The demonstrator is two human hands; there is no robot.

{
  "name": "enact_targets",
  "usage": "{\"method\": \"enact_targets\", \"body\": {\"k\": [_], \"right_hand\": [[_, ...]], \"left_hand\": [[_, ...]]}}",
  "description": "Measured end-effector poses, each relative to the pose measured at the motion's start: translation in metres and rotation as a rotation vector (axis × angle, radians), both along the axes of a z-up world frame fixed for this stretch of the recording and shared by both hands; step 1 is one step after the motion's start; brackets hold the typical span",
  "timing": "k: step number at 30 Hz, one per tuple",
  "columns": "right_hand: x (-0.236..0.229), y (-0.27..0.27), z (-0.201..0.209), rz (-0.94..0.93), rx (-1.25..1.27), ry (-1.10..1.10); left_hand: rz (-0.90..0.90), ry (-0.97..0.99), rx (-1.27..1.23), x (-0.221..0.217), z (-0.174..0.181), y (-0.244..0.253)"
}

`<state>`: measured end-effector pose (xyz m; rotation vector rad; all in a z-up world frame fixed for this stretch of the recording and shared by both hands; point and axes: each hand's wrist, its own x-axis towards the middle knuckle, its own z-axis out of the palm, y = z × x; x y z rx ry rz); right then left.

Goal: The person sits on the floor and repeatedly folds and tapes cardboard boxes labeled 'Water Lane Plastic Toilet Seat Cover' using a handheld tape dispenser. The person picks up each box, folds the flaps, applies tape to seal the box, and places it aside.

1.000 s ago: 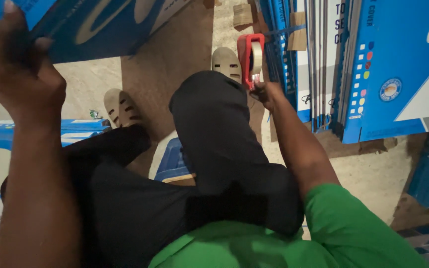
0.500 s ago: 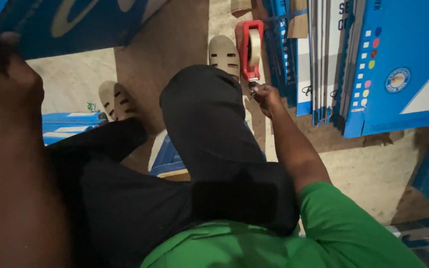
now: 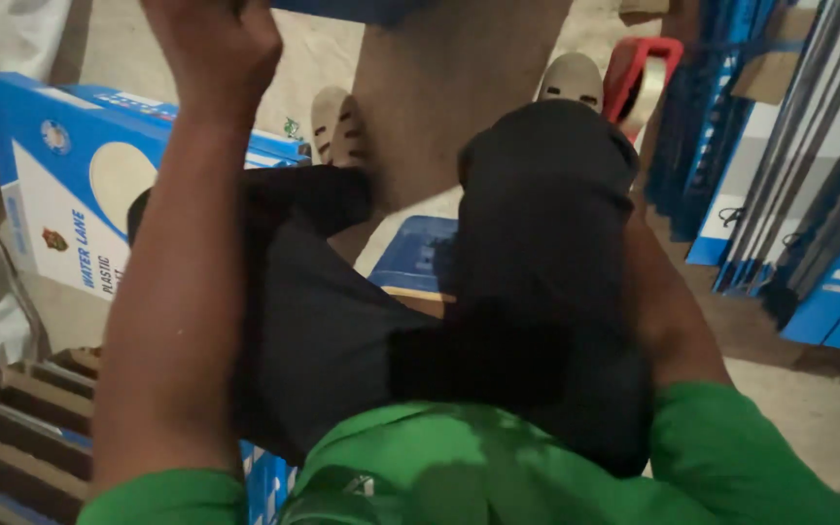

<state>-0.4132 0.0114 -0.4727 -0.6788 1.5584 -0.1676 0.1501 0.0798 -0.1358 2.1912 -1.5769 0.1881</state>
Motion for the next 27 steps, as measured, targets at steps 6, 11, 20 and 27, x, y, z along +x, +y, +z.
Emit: {"method": "enact_targets", "body": {"k": [6, 11, 20, 27], "right_hand": [[0.011, -0.123, 0.14, -0.252, -0.309, -0.136], [0.049, -0.152, 0.371, -0.153, -0.591, -0.482], [0.304, -0.107, 0.461, 0.433, -0.611, -0.595], [0.352, -0.101, 0.443, 0.38, -0.629, -0.422]], "left_hand": [[-0.146, 0.141, -0.315, -0.032, 0.054, -0.044], [-0.229, 0.205, -0.422, -0.041, 0.066, -0.046], [-0.19, 0.231, -0.412, -0.055, 0.067, -0.051], [-0.171, 0.23, -0.437, -0.059, 0.052, -0.054]]}}
